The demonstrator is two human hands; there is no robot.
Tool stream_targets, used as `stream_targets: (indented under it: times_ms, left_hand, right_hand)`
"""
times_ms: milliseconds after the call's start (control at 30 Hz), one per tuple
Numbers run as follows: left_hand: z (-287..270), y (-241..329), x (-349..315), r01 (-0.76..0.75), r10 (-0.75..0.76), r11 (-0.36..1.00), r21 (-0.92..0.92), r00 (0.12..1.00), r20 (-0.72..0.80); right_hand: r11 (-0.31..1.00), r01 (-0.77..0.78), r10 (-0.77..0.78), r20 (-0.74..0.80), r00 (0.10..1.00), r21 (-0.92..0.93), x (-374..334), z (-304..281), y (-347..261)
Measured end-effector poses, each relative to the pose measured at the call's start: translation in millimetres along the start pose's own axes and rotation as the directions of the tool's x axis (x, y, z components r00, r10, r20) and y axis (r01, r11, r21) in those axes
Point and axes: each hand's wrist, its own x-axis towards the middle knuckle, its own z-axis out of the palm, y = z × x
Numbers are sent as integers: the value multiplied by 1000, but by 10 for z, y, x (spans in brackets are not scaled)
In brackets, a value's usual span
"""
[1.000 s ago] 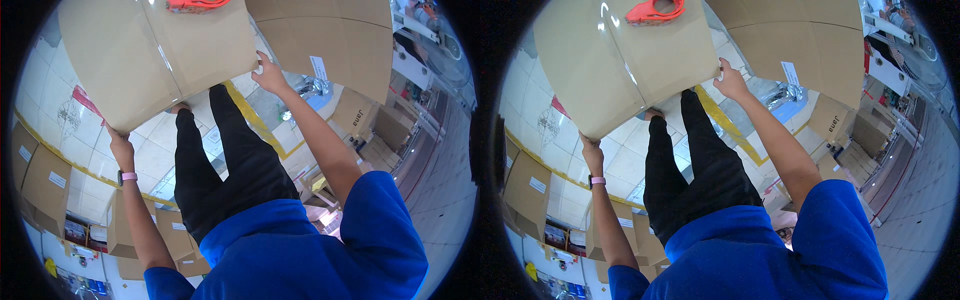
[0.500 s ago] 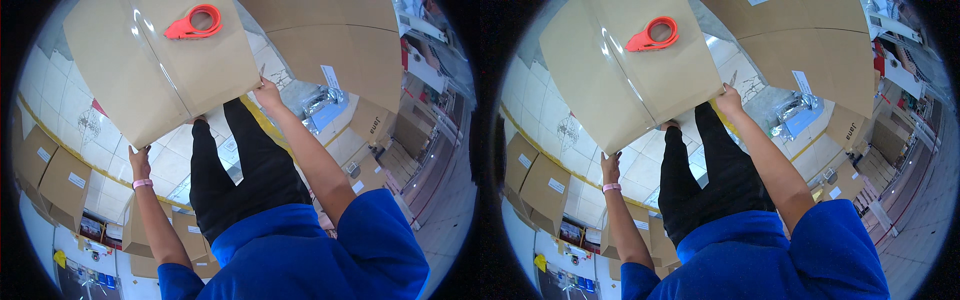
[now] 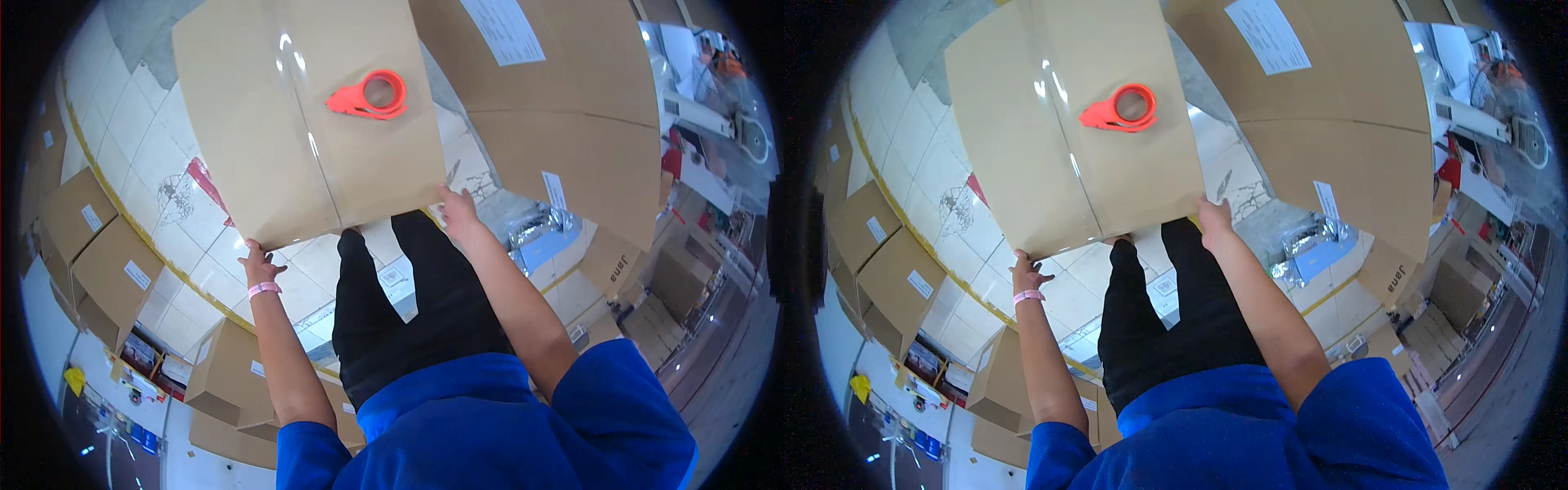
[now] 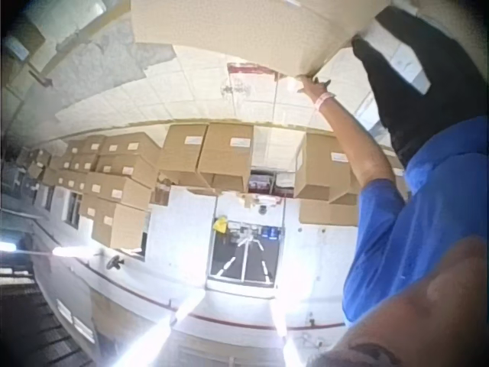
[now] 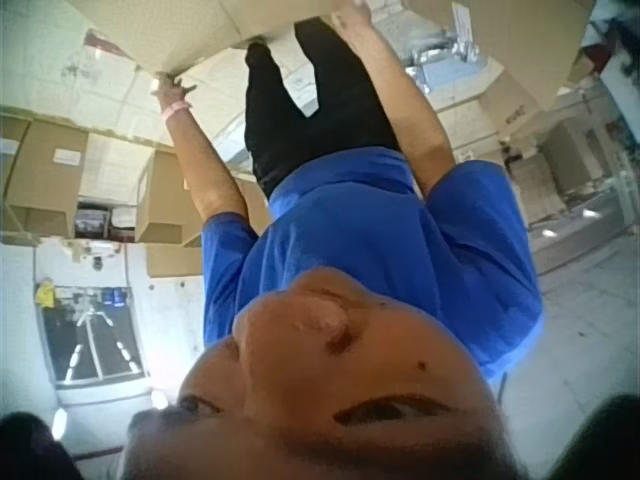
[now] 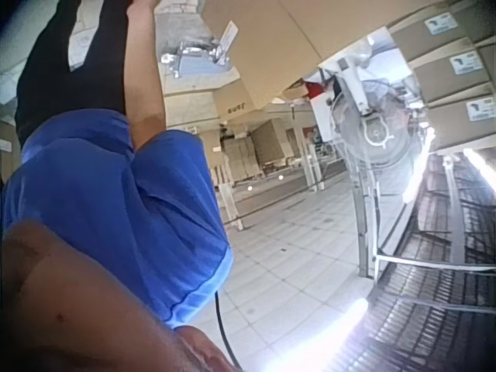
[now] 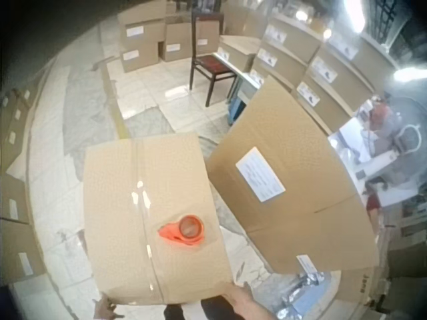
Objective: The recorder folds and tapes large cardboard boxes for shipping in a factory environment.
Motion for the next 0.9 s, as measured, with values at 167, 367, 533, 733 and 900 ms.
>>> stream_targets:
  times_ms: [167,367,533,733,900]
  left_hand:
    - [132,-7,-202,19,-18,999,46,1000,-21]
    - [-493,416,297,-188,211,866,462,977,2]
    - [525,813,-200,-467,387,863,192,855,345]
    - [949,1303,-377,-658,534,711,246,734,419]
    - [834,1463,16,-697,562,642,319,711,423]
  right_hand:
    - [55,860,-960,209,184,-507,-503,440,-832]
    - [-304,807,-826,562,42,-507,-693,1218,-1483]
    - [-203,786,-786,576,226,-584,-337,890,-1373]
    - [-273,886,-786,618,19,-375,-130,758,-1420]
    - [743,642,-653,413,634,190,17,459,-1260]
